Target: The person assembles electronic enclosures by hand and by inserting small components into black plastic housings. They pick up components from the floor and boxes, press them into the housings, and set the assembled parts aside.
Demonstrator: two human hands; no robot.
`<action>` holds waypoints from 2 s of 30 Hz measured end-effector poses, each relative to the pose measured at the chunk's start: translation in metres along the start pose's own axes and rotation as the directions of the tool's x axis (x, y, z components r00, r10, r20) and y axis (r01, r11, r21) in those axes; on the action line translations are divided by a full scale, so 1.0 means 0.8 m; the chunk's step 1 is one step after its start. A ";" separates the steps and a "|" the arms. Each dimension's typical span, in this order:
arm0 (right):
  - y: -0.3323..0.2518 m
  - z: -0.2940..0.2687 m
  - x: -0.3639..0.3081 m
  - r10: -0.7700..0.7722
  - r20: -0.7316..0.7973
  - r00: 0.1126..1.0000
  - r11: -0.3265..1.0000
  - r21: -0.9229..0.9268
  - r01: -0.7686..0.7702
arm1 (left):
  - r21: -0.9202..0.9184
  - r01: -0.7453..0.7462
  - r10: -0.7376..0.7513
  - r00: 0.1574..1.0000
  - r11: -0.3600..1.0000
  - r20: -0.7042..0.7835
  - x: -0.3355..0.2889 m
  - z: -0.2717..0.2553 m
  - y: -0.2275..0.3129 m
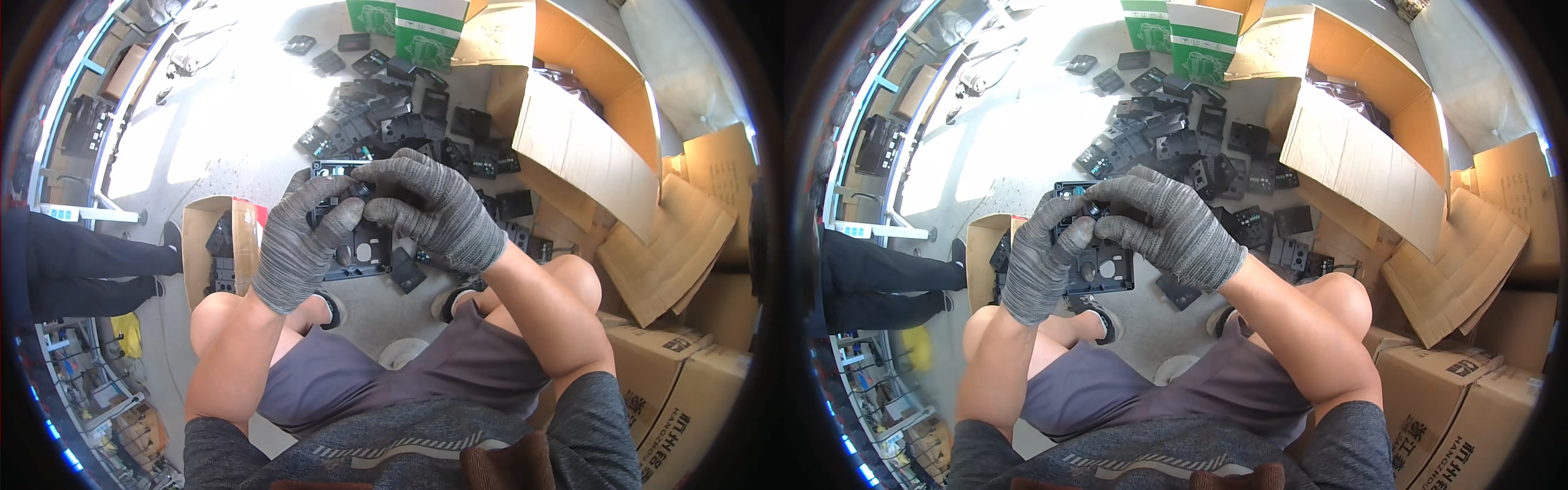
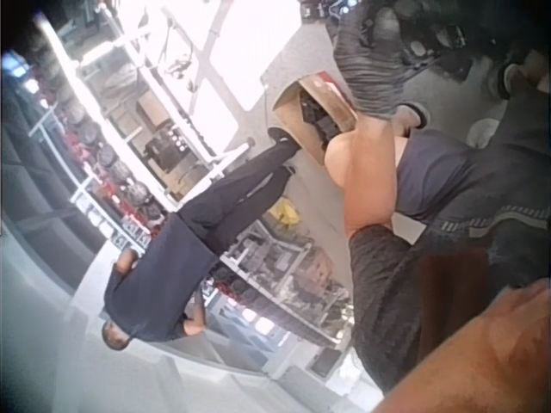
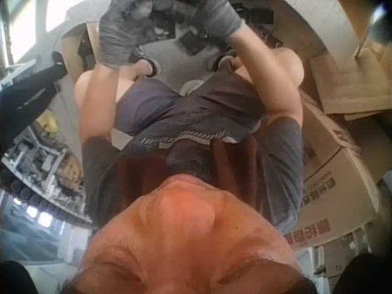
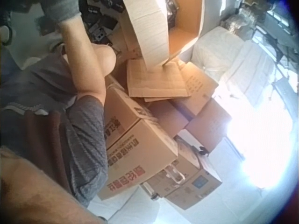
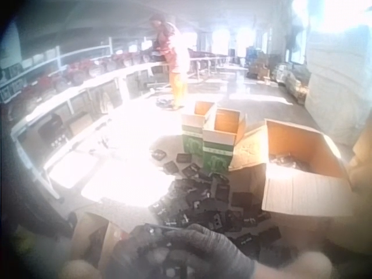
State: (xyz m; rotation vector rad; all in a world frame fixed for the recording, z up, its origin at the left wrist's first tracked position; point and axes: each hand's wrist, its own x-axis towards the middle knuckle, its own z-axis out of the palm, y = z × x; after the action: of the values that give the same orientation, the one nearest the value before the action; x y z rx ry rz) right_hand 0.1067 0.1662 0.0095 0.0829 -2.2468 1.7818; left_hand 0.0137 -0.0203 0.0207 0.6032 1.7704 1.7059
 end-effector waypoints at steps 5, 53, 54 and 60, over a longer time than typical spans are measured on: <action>0.009 -0.001 -0.002 0.109 0.041 0.993 0.959 0.260 -0.116 | 0.108 -0.007 0.006 1.000 0.994 0.010 0.000 -0.003 0.000; -0.001 0.003 -0.024 0.109 0.051 0.993 0.973 -0.211 -0.096 | 0.046 -0.097 0.100 0.992 0.994 -0.074 0.004 -0.001 -0.010; -0.003 0.001 -0.023 0.109 0.054 0.993 0.973 -0.208 -0.095 | 0.044 -0.133 0.136 0.988 0.990 -0.078 0.005 -0.002 -0.012; 0.003 -0.015 -0.019 0.009 0.222 0.975 0.950 -0.305 0.061 | 0.068 -0.122 0.125 0.991 0.990 -0.043 0.004 0.000 -0.007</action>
State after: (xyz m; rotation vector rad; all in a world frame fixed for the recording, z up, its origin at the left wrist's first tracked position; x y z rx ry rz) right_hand 0.1231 0.1765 0.0058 0.2587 -2.6416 1.4437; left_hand 0.0116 -0.0186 0.0144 0.7198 1.8619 1.7641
